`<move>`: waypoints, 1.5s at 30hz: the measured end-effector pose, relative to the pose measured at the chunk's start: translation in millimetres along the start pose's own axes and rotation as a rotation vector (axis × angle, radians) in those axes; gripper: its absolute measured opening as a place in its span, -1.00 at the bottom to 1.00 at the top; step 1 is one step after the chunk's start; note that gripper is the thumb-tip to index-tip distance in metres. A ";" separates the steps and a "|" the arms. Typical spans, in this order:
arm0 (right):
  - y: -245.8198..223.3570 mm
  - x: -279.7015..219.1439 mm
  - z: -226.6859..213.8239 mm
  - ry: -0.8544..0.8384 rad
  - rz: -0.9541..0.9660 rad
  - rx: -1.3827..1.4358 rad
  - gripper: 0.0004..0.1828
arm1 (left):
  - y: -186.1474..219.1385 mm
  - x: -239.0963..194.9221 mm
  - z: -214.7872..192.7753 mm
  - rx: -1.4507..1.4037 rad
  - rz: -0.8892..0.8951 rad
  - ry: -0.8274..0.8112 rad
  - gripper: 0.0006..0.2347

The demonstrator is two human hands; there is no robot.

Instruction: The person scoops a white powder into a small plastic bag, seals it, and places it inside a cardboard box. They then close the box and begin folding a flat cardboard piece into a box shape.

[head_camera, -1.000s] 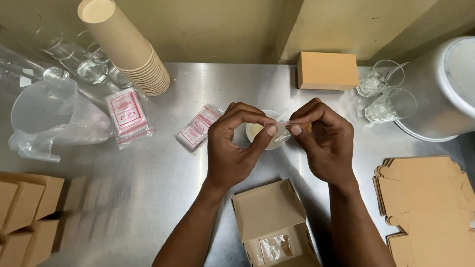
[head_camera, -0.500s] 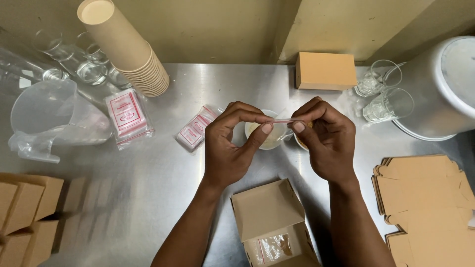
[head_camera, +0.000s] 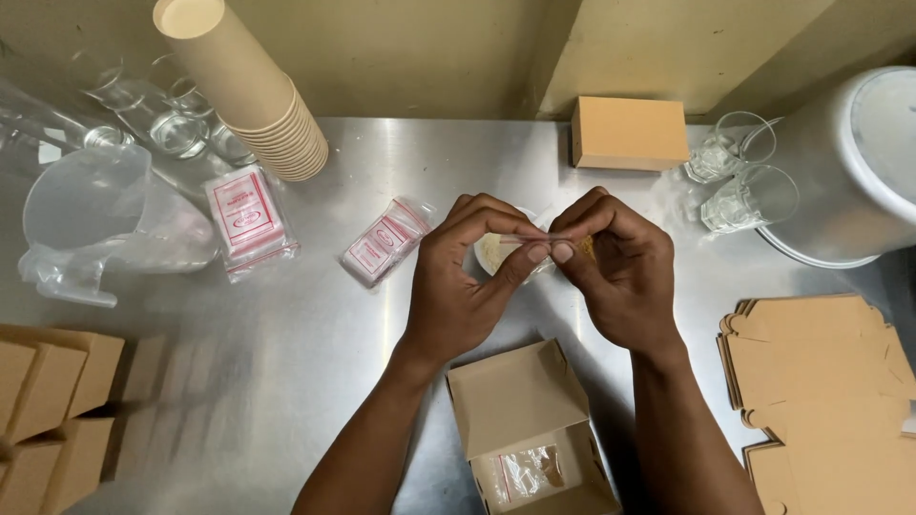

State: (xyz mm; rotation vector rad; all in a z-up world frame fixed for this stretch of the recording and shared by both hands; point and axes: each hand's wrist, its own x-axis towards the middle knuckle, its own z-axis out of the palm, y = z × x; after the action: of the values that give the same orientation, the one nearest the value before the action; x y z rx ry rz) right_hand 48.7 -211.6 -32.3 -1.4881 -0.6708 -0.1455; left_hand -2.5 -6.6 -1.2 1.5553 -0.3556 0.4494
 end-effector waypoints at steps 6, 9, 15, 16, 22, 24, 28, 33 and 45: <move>-9.9 1.0 5.4 0.028 -0.051 -0.099 -0.94 | 5.4 1.6 -2.0 0.068 0.032 -0.012 -0.89; -9.8 1.2 4.2 0.051 -0.060 -0.113 -0.93 | 8.7 3.0 -7.6 0.092 0.033 -0.007 -0.92; 2.0 2.1 -25.3 0.146 -0.074 0.014 -0.86 | 4.2 2.6 -23.7 0.044 -0.021 0.079 -0.86; -3.3 1.7 -28.0 0.146 -0.073 0.014 -0.86 | 6.4 1.9 -26.1 0.044 -0.022 0.080 -0.86; -14.6 1.3 -14.0 0.060 -0.088 -0.059 -0.89 | 20.2 2.2 -13.9 0.035 -0.017 0.019 -0.74; -13.5 -1.3 -5.8 0.035 -0.059 -0.044 -0.91 | 21.6 1.5 -7.5 0.047 0.038 0.000 -0.86; -19.0 2.9 -1.6 -0.011 -0.055 -0.041 -0.87 | 21.5 -1.6 -4.7 0.095 0.048 0.038 -0.96; -31.3 4.1 4.4 -0.032 -0.117 -0.171 -0.90 | 21.7 -3.4 -0.7 0.146 0.098 0.056 -0.97; -60.3 -1.4 -3.6 -0.037 -0.096 -0.068 -0.88 | 43.6 -13.5 3.7 0.113 0.200 0.066 -0.94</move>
State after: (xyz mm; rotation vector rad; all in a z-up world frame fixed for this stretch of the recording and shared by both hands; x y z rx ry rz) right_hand 19.4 -222.1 19.5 -1.5272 -0.7739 -0.2165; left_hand -35.4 -12.5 30.2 1.6173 -0.4437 0.6851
